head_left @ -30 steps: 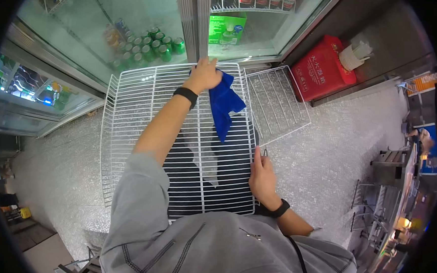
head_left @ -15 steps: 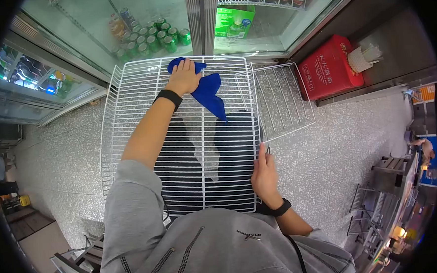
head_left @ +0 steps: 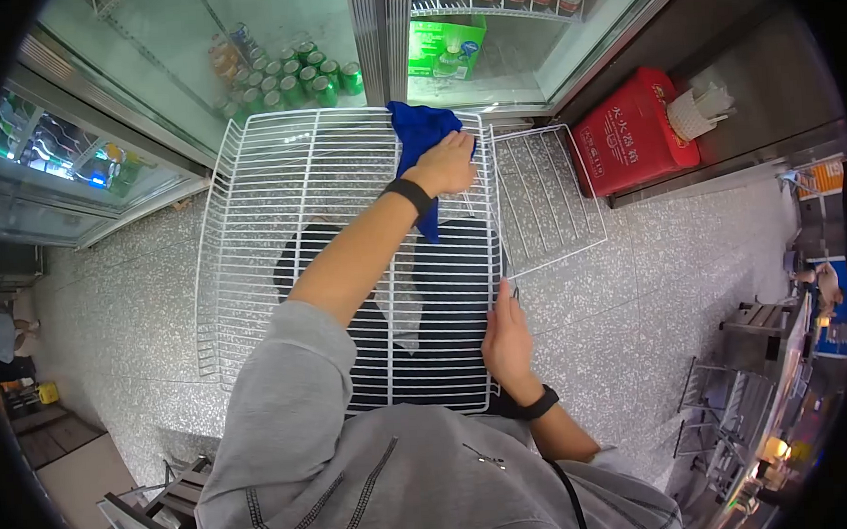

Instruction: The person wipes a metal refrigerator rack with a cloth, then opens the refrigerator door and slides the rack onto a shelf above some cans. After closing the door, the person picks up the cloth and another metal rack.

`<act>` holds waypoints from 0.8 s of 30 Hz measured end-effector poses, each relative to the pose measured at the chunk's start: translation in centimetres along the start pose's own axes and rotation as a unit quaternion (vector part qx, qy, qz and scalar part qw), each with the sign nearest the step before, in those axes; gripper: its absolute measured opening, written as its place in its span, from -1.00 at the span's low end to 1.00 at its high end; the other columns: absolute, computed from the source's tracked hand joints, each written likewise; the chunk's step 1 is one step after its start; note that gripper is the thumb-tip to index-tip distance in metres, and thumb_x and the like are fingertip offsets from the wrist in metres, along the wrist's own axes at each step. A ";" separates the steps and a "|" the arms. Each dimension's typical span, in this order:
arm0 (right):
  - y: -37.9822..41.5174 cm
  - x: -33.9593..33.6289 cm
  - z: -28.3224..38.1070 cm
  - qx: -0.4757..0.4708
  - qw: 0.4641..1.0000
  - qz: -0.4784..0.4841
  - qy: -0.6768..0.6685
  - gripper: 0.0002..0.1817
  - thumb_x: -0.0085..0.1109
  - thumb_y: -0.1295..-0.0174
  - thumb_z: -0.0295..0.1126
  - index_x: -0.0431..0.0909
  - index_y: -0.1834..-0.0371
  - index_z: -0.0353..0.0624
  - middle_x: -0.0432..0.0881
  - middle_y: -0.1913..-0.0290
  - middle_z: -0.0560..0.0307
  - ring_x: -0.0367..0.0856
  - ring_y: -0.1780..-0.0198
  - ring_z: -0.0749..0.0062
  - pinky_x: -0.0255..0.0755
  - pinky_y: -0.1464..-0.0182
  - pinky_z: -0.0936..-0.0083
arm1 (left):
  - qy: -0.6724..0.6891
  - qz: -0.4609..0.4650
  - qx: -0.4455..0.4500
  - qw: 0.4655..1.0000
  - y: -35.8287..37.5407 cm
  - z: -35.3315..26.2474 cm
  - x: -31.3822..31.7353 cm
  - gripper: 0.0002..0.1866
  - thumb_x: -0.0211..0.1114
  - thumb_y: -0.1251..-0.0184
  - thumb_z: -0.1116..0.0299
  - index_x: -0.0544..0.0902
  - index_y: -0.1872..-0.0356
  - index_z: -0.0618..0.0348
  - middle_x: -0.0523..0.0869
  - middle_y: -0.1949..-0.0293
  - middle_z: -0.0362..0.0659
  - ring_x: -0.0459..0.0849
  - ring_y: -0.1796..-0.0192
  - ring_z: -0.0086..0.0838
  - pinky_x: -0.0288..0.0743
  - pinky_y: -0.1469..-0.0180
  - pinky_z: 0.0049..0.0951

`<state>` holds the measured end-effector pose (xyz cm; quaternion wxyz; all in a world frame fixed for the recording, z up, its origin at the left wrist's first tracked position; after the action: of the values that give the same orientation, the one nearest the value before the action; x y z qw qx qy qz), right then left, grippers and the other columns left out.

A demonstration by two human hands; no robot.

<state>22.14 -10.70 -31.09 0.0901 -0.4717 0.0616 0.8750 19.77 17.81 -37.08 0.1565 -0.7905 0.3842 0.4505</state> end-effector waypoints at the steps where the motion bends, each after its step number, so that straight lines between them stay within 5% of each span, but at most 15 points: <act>1: -0.1 0.1 -0.4 -0.016 1.000 -0.016 -0.015 -0.37 -0.01 -0.32 -0.56 0.09 -0.46 -0.43 0.51 0.03 -0.28 0.52 0.08 -0.15 0.44 0.02 0.18 | 0.022 -0.060 0.010 0.998 0.8 0.4 -2.0 -0.32 0.22 -0.29 0.21 0.30 -0.34 0.45 0.35 -0.37 0.28 0.30 -0.44 0.07 0.19 -0.46 -0.16; 2: -0.2 0.4 -1.1 -0.031 0.999 -0.030 -0.031 -0.36 0.00 -0.32 -0.55 0.08 -0.47 -0.41 0.50 0.05 -0.26 0.51 0.10 -0.12 0.44 0.03 0.18 | 0.012 -0.133 0.036 0.990 1.5 1.6 -3.3 -0.39 0.28 -0.21 0.22 0.44 -0.22 0.42 0.48 -0.27 0.24 0.43 -0.33 0.10 0.31 -0.38 -0.12; 4: 0.2 0.6 -1.8 -0.030 0.998 -0.025 -0.058 -0.34 0.02 -0.32 -0.54 0.06 -0.48 -0.39 0.49 0.07 -0.25 0.51 0.11 -0.11 0.43 0.04 0.18 | 0.055 -0.127 0.036 0.990 3.2 3.3 -7.6 -0.37 0.34 -0.17 0.17 0.49 -0.22 0.35 0.57 -0.17 0.20 0.54 -0.23 0.01 0.39 -0.31 -0.18; 7: 0.0 0.3 -1.4 0.007 0.997 0.013 -0.073 -0.31 0.06 -0.32 -0.51 0.04 -0.49 -0.39 0.47 0.09 -0.26 0.50 0.08 -0.14 0.43 0.03 0.17 | 0.038 -0.054 -0.128 0.990 9.3 8.1 -14.3 -0.15 0.33 -0.23 -0.17 0.40 -0.36 0.31 0.42 -0.37 0.14 0.39 -0.42 -0.11 0.30 -0.40 -0.24; 13: 0.1 0.0 -0.9 -0.023 0.997 0.002 -0.067 -0.30 0.07 -0.33 -0.51 0.02 -0.50 -0.38 0.45 0.03 -0.30 0.49 0.06 -0.19 0.42 0.00 0.16 | 0.073 -0.023 -0.380 0.922 26.4 18.2 -23.4 -0.09 0.26 -0.23 -0.27 0.35 -0.41 0.25 0.38 -0.42 0.05 0.35 -0.43 -0.12 0.30 -0.36 -0.17; 16: 0.0 0.2 -0.9 -0.032 0.997 0.010 -0.070 -0.31 0.04 -0.34 -0.51 0.01 -0.50 -0.39 0.43 0.02 -0.35 0.47 0.04 -0.24 0.41 -0.03 0.14 | 0.139 -0.120 -0.478 0.859 36.5 17.4 -27.7 -0.22 0.18 -0.27 -0.30 0.40 -0.41 -0.09 0.45 -0.36 -0.12 0.42 -0.36 -0.22 0.30 -0.27 -0.05; 17: -0.1 0.2 -1.0 -0.035 0.996 0.014 -0.077 -0.31 0.04 -0.34 -0.51 0.00 -0.50 -0.39 0.43 0.02 -0.35 0.47 0.04 -0.25 0.41 -0.03 0.13 | 0.152 -0.138 -0.470 0.859 38.9 17.7 -28.6 -0.23 0.18 -0.28 -0.29 0.40 -0.41 -0.08 0.47 -0.33 -0.15 0.42 -0.35 -0.24 0.30 -0.24 -0.08; 18: -0.1 0.3 -0.9 -0.037 0.996 0.021 -0.084 -0.31 0.03 -0.35 -0.51 0.00 -0.50 -0.40 0.42 0.02 -0.36 0.47 0.04 -0.25 0.40 -0.04 0.13 | 0.127 -0.200 -0.462 0.854 40.9 15.9 -29.5 -0.24 0.21 -0.31 -0.20 0.44 -0.35 0.15 0.61 -0.18 -0.13 0.52 -0.21 -0.31 0.42 -0.08 -0.22; 20: -0.2 0.4 -0.9 -0.014 0.994 0.055 -0.094 -0.32 0.01 -0.37 -0.51 -0.02 -0.50 -0.41 0.41 -0.04 -0.39 0.46 0.01 -0.28 0.40 -0.07 0.14 | 0.089 -0.205 -0.481 0.848 45.7 15.9 -27.8 -0.22 0.19 -0.32 -0.21 0.40 -0.38 0.17 0.64 -0.09 -0.12 0.57 -0.05 -0.37 0.46 0.01 -0.35; 24: -0.2 0.7 -0.9 -0.030 0.994 0.058 -0.086 -0.33 -0.01 -0.39 -0.49 -0.03 -0.51 -0.40 0.40 -0.08 -0.40 0.47 -0.05 -0.28 0.40 -0.11 0.16 | 0.090 -0.068 -0.549 0.828 53.8 18.9 -14.9 -0.19 0.25 -0.31 -0.18 0.36 -0.41 0.20 0.66 -0.05 0.01 0.63 0.08 -0.39 0.55 0.06 -0.37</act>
<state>22.51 -10.62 -32.22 0.0306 -0.3929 0.0547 0.9174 -36.15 0.71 -29.63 -0.3084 -0.8072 0.0313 0.5023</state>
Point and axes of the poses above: each hand's wrist, its own y-axis away from the middle knuckle, its own x-axis out of the palm, z = x × y, the point moved 9 cm from there along -y, towards the middle knuckle
